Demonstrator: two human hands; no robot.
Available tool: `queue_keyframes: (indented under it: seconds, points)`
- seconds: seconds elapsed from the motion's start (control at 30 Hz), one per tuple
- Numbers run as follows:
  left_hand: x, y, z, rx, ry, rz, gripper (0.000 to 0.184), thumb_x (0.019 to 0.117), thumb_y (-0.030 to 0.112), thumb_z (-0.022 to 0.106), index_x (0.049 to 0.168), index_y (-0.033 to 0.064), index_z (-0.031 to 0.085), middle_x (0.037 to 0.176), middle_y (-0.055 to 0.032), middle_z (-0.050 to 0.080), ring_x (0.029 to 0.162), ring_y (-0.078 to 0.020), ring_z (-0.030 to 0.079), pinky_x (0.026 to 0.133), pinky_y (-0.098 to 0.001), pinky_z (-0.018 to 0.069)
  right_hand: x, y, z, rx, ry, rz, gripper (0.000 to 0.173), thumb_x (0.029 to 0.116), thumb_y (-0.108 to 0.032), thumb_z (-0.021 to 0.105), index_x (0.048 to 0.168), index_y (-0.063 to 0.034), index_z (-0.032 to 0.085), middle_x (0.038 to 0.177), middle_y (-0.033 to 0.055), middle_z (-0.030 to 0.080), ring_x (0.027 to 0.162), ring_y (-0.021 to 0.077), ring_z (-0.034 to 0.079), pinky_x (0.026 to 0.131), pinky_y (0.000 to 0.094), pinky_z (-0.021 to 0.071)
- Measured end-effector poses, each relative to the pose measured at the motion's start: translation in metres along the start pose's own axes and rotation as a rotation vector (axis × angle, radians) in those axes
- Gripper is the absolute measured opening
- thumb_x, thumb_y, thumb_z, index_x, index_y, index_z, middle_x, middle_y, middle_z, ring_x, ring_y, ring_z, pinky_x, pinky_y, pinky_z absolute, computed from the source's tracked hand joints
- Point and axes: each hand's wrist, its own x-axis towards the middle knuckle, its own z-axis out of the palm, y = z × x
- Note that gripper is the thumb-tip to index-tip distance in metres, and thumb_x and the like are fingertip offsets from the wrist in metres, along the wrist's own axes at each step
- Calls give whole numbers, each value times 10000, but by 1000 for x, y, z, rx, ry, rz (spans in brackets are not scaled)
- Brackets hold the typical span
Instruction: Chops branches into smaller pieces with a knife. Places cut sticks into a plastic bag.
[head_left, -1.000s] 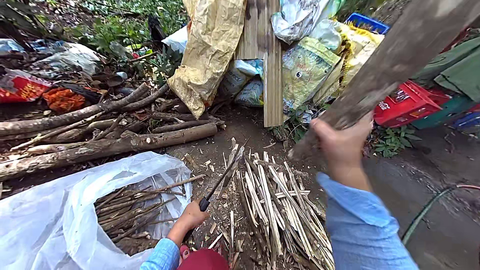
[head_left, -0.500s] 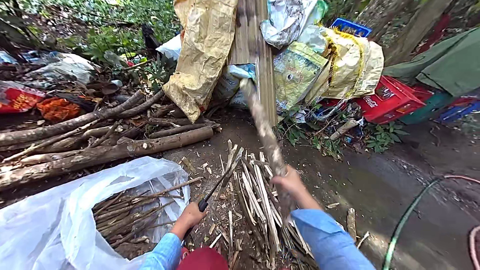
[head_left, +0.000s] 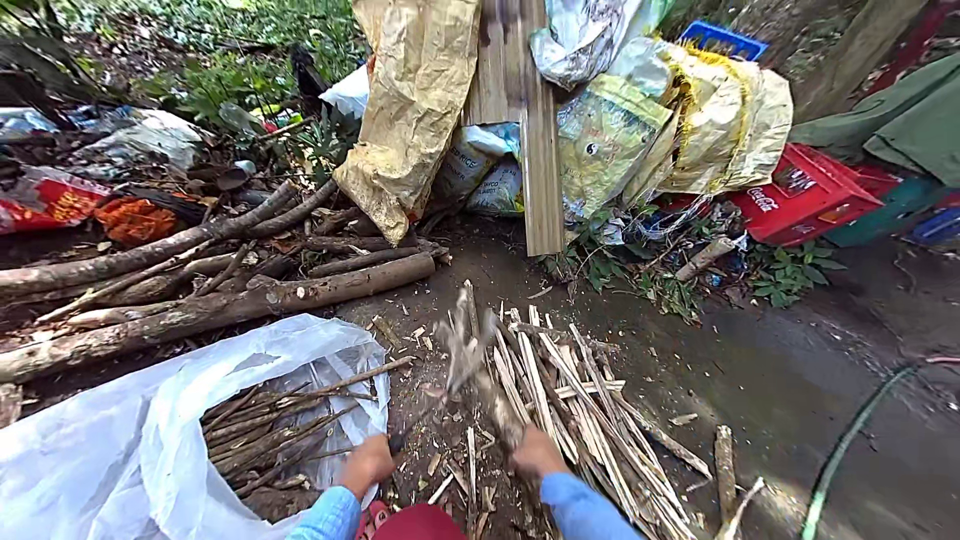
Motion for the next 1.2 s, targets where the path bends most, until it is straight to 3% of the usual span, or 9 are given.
queue_keyframes:
  seconds: [0.1, 0.23, 0.43, 0.6, 0.7, 0.8, 1.0, 1.1, 1.2]
  points:
    - [21, -21, 38, 42, -19, -31, 484, 908, 305, 723, 1260, -20, 651, 1286, -258, 659, 1236, -418, 625, 1008, -638, 499, 18, 27, 35, 163, -42, -16, 688, 792, -276, 857, 1340, 36, 580, 1258, 271, 655, 1182, 412, 639, 996, 604, 501]
    - [37, -37, 81, -65, -48, -2, 497, 908, 334, 716, 1270, 1, 648, 1245, -244, 678, 1190, -400, 651, 1002, -616, 510, 21, 41, 46, 427, 14, 24, 771, 698, -156, 890, 1367, 34, 558, 1212, 286, 658, 1138, 424, 643, 965, 620, 510]
    - [23, -8, 65, -184, -121, 12, 474, 930, 278, 725, 1268, -39, 626, 1209, -271, 668, 1142, -408, 655, 998, -598, 501, 19, 35, 27, 633, 88, 40, 712, 709, -44, 858, 1341, 45, 542, 1188, 277, 650, 1104, 396, 640, 937, 585, 515]
    - [14, -12, 52, -200, -132, 86, 453, 942, 259, 727, 1266, -40, 626, 1161, -272, 673, 1091, -406, 663, 982, -589, 502, 17, 42, 56, 860, 41, 23, 569, 772, 21, 803, 1287, 65, 565, 1127, 245, 659, 1014, 321, 651, 894, 499, 534]
    - [6, -33, 52, -222, -112, 85, 439, 942, 255, 736, 1247, -44, 639, 1142, -277, 677, 1080, -412, 663, 985, -595, 497, 9, 47, 92, 1065, 54, -1, 508, 784, 69, 757, 1258, 85, 576, 1065, 233, 663, 916, 280, 659, 821, 445, 559]
    - [-2, -61, 59, -236, -57, 61, 435, 940, 278, 741, 1188, -68, 650, 1096, -281, 678, 1055, -415, 662, 970, -597, 490, -2, 34, 119, 1425, 87, -66, 500, 787, 58, 621, 1271, 67, 497, 903, 161, 658, 711, 200, 666, 640, 355, 587]
    - [-16, -92, 80, -378, 42, -49, 400, 958, 256, 733, 1171, -76, 663, 1063, -282, 691, 1039, -410, 675, 969, -583, 493, -2, 10, 87, 1747, 243, -19, 299, 922, 24, 476, 1217, 0, 441, 742, 108, 637, 576, 196, 659, 543, 352, 592]
    - [-14, -89, 91, -490, 95, -90, 352, 961, 209, 724, 1152, -80, 664, 1003, -265, 698, 946, -383, 693, 915, -560, 522, 8, 24, 95, 1582, 426, 60, 509, 835, 74, 611, 1320, 41, 460, 946, 170, 619, 710, 215, 641, 626, 383, 579]
    - [1, -92, 112, -576, 110, -90, 336, 961, 181, 715, 1159, -85, 659, 1008, -271, 699, 949, -385, 695, 920, -566, 525, 13, 42, 111, 1357, 564, 76, 769, 738, 119, 748, 1432, 86, 419, 1276, 295, 585, 1105, 331, 621, 931, 479, 541]
